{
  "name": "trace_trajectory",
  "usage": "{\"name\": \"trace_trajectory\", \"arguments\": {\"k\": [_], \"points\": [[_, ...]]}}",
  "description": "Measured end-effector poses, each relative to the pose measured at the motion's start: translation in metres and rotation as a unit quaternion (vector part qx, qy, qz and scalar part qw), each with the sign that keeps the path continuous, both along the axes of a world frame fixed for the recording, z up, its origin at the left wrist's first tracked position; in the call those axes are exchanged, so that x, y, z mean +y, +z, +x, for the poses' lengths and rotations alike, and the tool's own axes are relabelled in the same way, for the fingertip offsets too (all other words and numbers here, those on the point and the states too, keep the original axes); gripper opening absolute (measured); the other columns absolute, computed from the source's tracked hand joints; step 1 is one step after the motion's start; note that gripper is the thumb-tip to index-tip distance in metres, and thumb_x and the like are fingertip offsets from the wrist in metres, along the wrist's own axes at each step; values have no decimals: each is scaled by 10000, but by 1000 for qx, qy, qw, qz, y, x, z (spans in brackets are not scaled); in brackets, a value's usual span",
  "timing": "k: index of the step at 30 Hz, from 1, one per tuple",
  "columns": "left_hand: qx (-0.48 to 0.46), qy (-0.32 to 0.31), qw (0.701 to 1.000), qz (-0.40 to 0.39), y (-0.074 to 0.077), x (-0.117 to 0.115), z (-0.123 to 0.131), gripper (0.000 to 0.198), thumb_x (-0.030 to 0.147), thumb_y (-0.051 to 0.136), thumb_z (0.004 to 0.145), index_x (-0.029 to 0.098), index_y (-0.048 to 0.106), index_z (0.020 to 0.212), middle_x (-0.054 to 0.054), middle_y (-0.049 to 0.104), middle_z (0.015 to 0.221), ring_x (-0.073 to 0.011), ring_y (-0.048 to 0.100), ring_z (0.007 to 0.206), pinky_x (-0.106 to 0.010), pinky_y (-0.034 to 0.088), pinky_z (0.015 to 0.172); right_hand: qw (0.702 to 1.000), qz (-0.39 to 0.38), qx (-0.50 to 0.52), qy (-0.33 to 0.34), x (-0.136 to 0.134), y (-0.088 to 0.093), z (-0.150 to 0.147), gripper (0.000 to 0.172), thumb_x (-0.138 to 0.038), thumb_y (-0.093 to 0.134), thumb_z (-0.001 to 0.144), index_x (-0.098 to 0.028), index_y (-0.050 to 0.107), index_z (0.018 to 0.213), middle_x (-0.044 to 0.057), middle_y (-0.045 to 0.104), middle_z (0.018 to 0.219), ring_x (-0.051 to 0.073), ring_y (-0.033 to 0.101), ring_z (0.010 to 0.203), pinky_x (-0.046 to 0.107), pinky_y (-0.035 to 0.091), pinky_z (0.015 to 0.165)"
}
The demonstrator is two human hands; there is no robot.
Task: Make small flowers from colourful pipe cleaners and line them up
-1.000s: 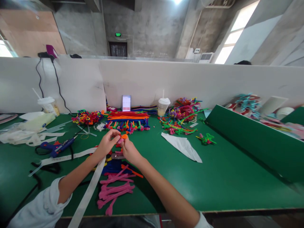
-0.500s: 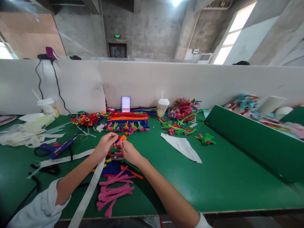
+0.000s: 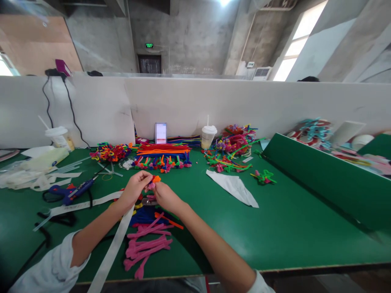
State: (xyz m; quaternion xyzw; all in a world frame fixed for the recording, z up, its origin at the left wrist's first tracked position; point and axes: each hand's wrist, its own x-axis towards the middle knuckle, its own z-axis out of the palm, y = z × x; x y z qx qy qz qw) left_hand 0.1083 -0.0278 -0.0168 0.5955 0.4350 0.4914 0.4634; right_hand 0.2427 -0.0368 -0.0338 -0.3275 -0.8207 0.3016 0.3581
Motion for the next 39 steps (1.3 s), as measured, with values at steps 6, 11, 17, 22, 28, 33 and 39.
{"name": "trace_trajectory", "arguments": {"k": [6,11,17,22,28,33,39], "points": [[188,68,950,238,7,-7,-6,164,259,409,827,153,534,835,-43,555,786,-142,535,698,-262,439,614,994,-60,72,-49,1,-2,1,316,-329,250,896,-180,396,658,-20,409,646,106,380,609,242,341,608],[296,53,847,439,6,-14,-8,128,163,435,830,164,545,896,-67,527,880,-171,492,880,-313,422,780,979,-121,163,-24,2,-3,-1,306,-398,305,869,-177,402,679,-23,390,674,99,357,619,233,345,591],[319,69,804,497,3,-13,-8,95,162,501,815,173,560,888,-53,558,878,-166,487,860,-322,409,769,979,-123,162,12,0,3,-1,335,-412,292,874,-165,451,715,-12,429,702,101,383,643,237,366,616],[331,55,798,500,2,-9,-10,72,153,504,815,174,570,834,-44,567,851,-156,488,824,-308,413,733,992,-82,92,-2,-2,4,0,321,-369,287,886,-149,479,751,1,471,742,110,412,685,262,383,666],[325,61,803,496,2,-8,-14,88,157,483,825,180,564,849,-44,566,843,-156,489,821,-301,426,732,989,-83,119,-12,-2,4,0,309,-398,267,894,-165,457,827,2,461,763,106,406,678,254,391,661],[322,71,805,493,2,-6,-16,101,156,470,830,185,562,858,-46,558,841,-154,492,814,-296,437,725,987,-80,135,-29,0,0,-2,314,-444,272,882,-189,388,741,-32,378,652,88,341,577,222,347,553],[312,63,808,495,-1,-9,-14,162,166,458,833,182,534,974,-68,560,920,-176,505,902,-323,446,784,986,-65,150,-38,2,-3,-3,346,-491,275,868,-187,418,787,-13,414,697,101,376,616,234,366,587]]}}
